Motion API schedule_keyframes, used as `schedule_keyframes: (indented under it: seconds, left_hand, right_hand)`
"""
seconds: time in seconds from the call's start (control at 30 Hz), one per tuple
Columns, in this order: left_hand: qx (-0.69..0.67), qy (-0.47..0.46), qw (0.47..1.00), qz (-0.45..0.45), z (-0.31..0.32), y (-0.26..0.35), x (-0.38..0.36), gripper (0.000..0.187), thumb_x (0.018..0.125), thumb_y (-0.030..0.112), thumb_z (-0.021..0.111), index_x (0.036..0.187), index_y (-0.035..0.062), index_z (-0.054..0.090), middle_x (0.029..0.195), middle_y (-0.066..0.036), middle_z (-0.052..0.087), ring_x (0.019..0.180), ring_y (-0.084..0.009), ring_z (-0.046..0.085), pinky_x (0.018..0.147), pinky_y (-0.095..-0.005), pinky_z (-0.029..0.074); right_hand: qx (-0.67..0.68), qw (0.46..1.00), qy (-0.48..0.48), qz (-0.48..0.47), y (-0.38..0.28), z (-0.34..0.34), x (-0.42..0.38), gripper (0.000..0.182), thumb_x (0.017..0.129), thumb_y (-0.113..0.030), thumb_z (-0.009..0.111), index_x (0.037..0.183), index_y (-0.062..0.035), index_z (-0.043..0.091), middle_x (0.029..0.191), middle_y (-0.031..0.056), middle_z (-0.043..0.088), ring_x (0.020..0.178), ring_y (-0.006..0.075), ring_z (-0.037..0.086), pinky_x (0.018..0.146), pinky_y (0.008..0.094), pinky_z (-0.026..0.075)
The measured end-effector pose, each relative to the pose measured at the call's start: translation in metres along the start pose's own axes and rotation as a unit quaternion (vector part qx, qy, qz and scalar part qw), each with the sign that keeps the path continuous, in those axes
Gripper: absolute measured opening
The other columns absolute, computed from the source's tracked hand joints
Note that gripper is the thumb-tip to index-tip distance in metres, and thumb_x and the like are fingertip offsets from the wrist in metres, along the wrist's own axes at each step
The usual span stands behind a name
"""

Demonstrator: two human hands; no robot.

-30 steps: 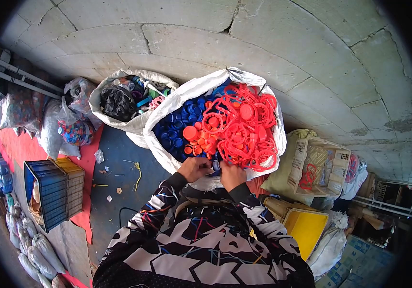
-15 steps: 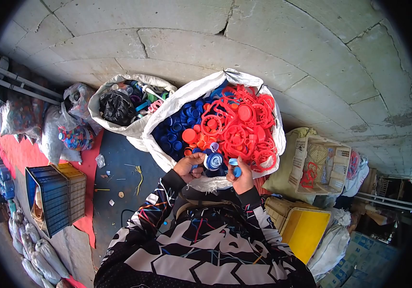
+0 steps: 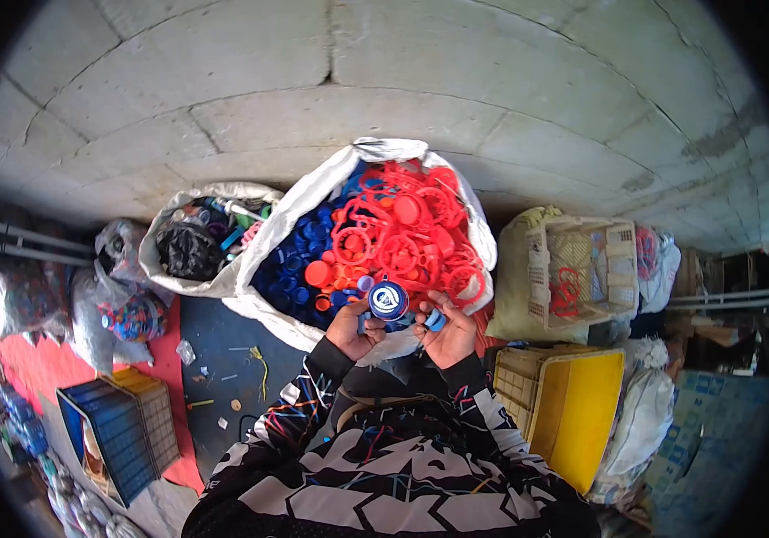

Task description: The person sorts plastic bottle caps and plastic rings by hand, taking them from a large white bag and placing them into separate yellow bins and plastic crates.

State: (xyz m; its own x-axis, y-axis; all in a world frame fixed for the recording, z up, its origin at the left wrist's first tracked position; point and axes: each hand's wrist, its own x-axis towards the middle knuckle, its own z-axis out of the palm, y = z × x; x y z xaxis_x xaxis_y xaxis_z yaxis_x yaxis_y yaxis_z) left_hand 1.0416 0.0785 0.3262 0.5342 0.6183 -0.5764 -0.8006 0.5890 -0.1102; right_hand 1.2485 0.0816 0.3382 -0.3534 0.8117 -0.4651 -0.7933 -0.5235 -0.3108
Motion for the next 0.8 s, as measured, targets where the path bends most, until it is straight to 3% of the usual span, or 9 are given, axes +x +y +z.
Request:
schedule_keyframes:
  seconds: [0.17,0.37,0.43,0.57,0.67,0.8]
  left_hand:
    - [0.060,-0.023,0.997,-0.044,0.025,-0.040,0.032,0.016,0.095,0.020,0.043,0.099,0.0063,0.050,0.076,-0.001,0.054,0.051,-0.0060,0.043,0.049,-0.0212,0.034]
    - [0.133,-0.036,0.971,-0.195,0.051,-0.131,0.089,0.019,0.096,0.025,0.045,0.100,0.0066,0.050,0.075,-0.002,0.053,0.056,-0.0075,0.045,0.050,-0.0225,0.038]
    - [0.157,-0.015,0.953,-0.260,0.048,-0.174,0.117,0.019,0.095,0.025,0.047,0.098,0.0068,0.050,0.074,-0.003,0.054,0.057,-0.0094,0.048,0.051,-0.0242,0.042]
    - [0.292,0.016,0.912,-0.287,0.047,-0.291,0.161,0.023,0.093,0.027,0.051,0.099,0.0049,0.052,0.079,-0.005,0.056,0.063,-0.0150,0.053,0.056,-0.0286,0.048]
    - [0.391,0.028,0.862,-0.320,0.030,-0.381,0.195,0.023,0.093,0.028,0.050,0.099,0.0061,0.053,0.079,-0.005,0.057,0.063,-0.0151,0.055,0.056,-0.0296,0.050]
    - [0.421,0.042,0.810,-0.406,-0.016,-0.490,0.243,0.025,0.095,0.031,0.047,0.097,0.0076,0.055,0.075,-0.003,0.057,0.063,-0.0128,0.057,0.054,-0.0310,0.051]
  right_hand:
    - [0.020,0.997,0.008,-0.068,-0.028,-0.021,-0.036,0.038,0.086,-0.021,0.048,0.118,-0.0012,0.051,0.102,0.0124,0.061,0.087,0.0249,0.059,0.078,0.0385,0.049]
    - [0.069,0.980,0.020,-0.187,-0.072,-0.083,-0.114,0.042,0.082,-0.016,0.048,0.120,0.0016,0.049,0.107,0.0109,0.059,0.092,0.0230,0.058,0.079,0.0378,0.048]
    - [0.085,0.971,0.042,-0.218,-0.085,-0.120,-0.150,0.044,0.080,-0.016,0.049,0.120,0.0014,0.049,0.108,0.0112,0.059,0.093,0.0234,0.058,0.079,0.0378,0.048]
    - [0.128,0.945,0.076,-0.292,-0.108,-0.191,-0.237,0.050,0.075,-0.017,0.050,0.121,0.0010,0.049,0.110,0.0125,0.058,0.095,0.0236,0.057,0.082,0.0389,0.047]
    - [0.155,0.915,0.127,-0.351,-0.121,-0.252,-0.299,0.053,0.074,-0.018,0.050,0.124,0.0006,0.046,0.112,0.0135,0.055,0.097,0.0249,0.056,0.083,0.0387,0.047]
    - [0.187,0.860,0.225,-0.418,-0.118,-0.337,-0.363,0.055,0.073,-0.012,0.048,0.125,0.0013,0.042,0.113,0.0148,0.053,0.100,0.0271,0.055,0.084,0.0373,0.048]
